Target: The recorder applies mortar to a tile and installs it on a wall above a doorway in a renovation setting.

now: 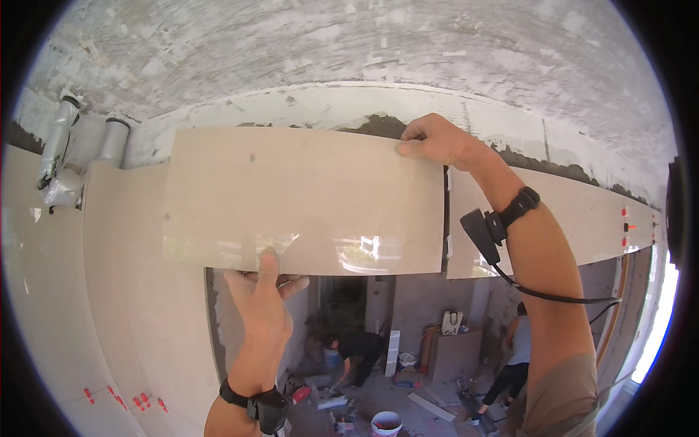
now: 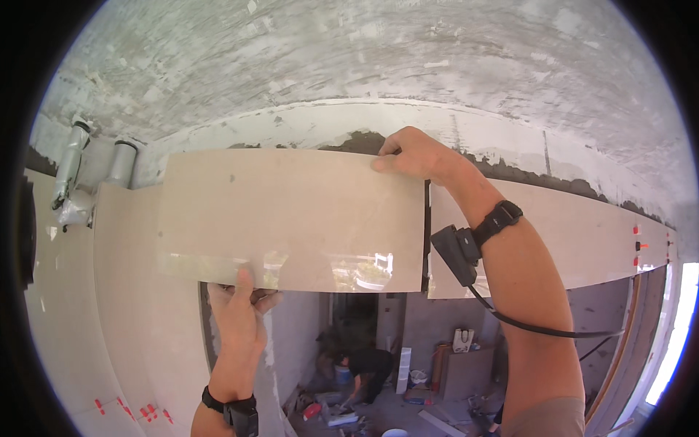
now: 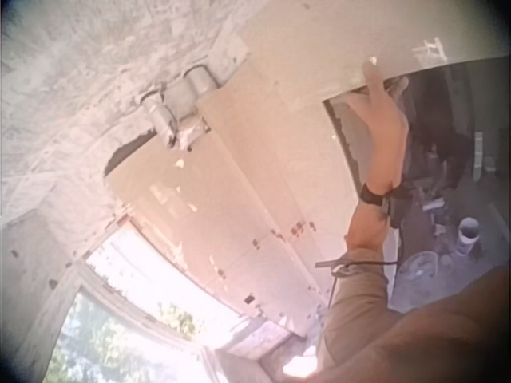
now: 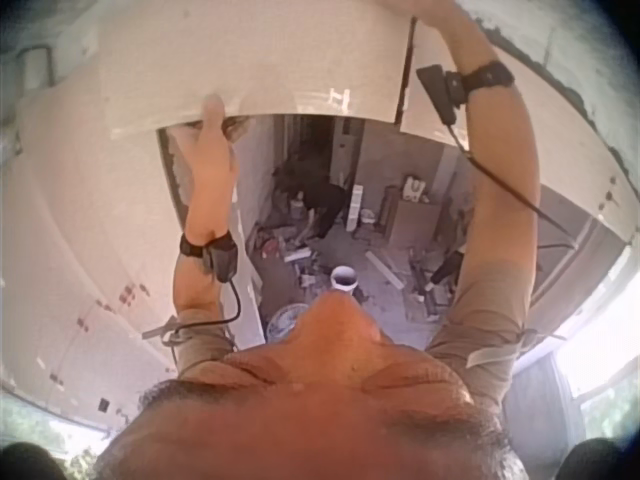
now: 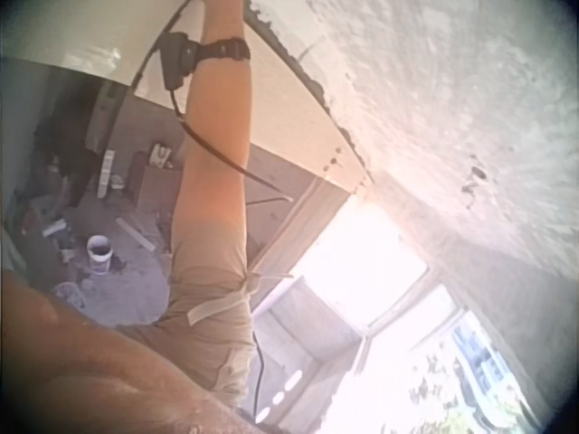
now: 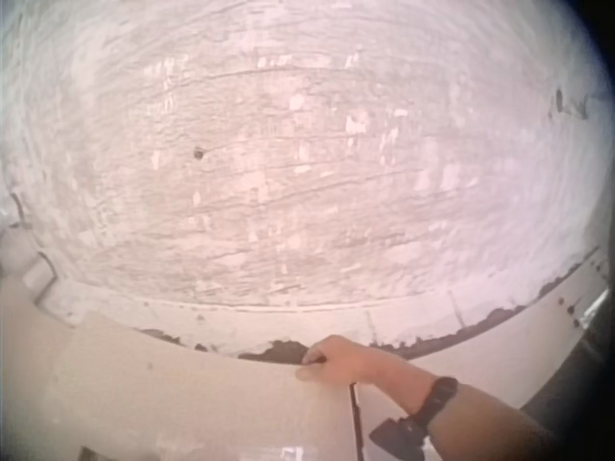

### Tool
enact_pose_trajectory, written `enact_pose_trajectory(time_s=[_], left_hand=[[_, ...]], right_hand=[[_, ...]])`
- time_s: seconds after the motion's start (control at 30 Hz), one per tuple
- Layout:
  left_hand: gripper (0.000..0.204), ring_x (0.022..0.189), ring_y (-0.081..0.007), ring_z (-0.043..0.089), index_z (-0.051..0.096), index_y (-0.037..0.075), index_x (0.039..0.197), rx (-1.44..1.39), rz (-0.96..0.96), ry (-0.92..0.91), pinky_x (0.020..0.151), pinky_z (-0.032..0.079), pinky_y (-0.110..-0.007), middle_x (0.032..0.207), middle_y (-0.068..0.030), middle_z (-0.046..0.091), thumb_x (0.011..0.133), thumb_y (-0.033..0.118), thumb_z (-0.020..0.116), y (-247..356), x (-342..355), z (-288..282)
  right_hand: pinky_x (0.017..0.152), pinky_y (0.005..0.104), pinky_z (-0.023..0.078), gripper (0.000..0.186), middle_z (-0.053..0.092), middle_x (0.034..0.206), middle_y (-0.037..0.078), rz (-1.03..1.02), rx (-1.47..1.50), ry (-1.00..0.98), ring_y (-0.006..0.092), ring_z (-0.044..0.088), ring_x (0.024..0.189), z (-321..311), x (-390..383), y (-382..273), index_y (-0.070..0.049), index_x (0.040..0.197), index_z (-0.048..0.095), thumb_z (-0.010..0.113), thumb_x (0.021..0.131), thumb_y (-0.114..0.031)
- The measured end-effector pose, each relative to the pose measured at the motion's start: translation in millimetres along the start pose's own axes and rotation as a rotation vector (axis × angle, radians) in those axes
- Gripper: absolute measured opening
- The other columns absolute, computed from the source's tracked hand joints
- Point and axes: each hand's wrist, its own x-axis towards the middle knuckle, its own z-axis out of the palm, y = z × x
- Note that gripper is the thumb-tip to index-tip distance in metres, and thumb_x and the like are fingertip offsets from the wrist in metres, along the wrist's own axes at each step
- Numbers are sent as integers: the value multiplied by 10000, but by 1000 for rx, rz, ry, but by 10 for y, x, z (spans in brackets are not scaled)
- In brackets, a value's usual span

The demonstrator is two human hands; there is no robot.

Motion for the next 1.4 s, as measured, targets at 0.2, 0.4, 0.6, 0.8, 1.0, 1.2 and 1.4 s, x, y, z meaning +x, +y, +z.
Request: enact_pose_trajectory(time_s=[0.2, 0.4, 0.6, 0.8, 1.0, 1.2, 1.4], left_hand=[[469, 804, -209, 686, 339, 36, 1285, -18, -6, -22, 605, 618, -323, 1103, -150, 607, 964, 208, 635, -33, 1, 56], [477, 828, -226, 693, 326, 40, 1286, -44, -7, -56, 610, 630, -342, 1131, -156, 594, 960, 201, 634, -74, 22, 4], [481, 831, -236, 698, 349, 39, 1296, -111, -30, 7, 593, 632, -362, 1132, -145, 601, 951, 188, 650, -312, 74, 68], [474, 779, -203, 696, 322, 40, 1217, -122, -45, -17, 617, 631, -351, 1056, -144, 612, 952, 240, 659, -249, 104, 1], [510, 792, -208, 701, 296, 35, 1209, -126, -72, -20, 629, 634, -347, 1066, -155, 600, 949, 274, 664, -295, 133, -37], [524, 801, -210, 702, 257, 30, 1224, -161, -117, -47, 638, 633, -342, 1086, -161, 591, 957, 253, 649, -357, 176, -40], [500, 808, -200, 696, 241, 15, 1222, -163, -152, -52, 644, 632, -330, 1091, -168, 583, 970, 218, 623, -470, 246, -118]], right_hand=[[786, 342, 496, 396, 681, 963, 140, -5, -10, 31, 211, 614, 887, -33, -39, 71, 72, 1044, 688, 738, 822, -252], [774, 341, 498, 380, 686, 943, 125, -1, -19, 27, 195, 617, 881, 13, -37, 64, 54, 1035, 695, 722, 824, -261], [711, 296, 457, 305, 632, 839, 52, 8, 1, 46, 141, 559, 809, -51, -99, 186, 31, 929, 678, 704, 818, -253], [676, 298, 447, 287, 597, 799, 49, 13, 22, 112, 140, 539, 770, 30, -154, 30, 30, 879, 655, 693, 809, -245], [778, 301, 452, 295, 592, 941, 66, 67, 27, 151, 156, 540, 877, 40, -128, 120, 9, 978, 624, 698, 818, -227], [857, 311, 443, 308, 571, 1011, 74, 89, -18, 174, 173, 533, 949, 5, -144, 142, -4, 1018, 610, 709, 812, -210], [860, 315, 444, 311, 571, 1003, 73, 106, -40, 190, 172, 534, 945, 95, -60, 230, -3, 1018, 594, 707, 813, -207]])
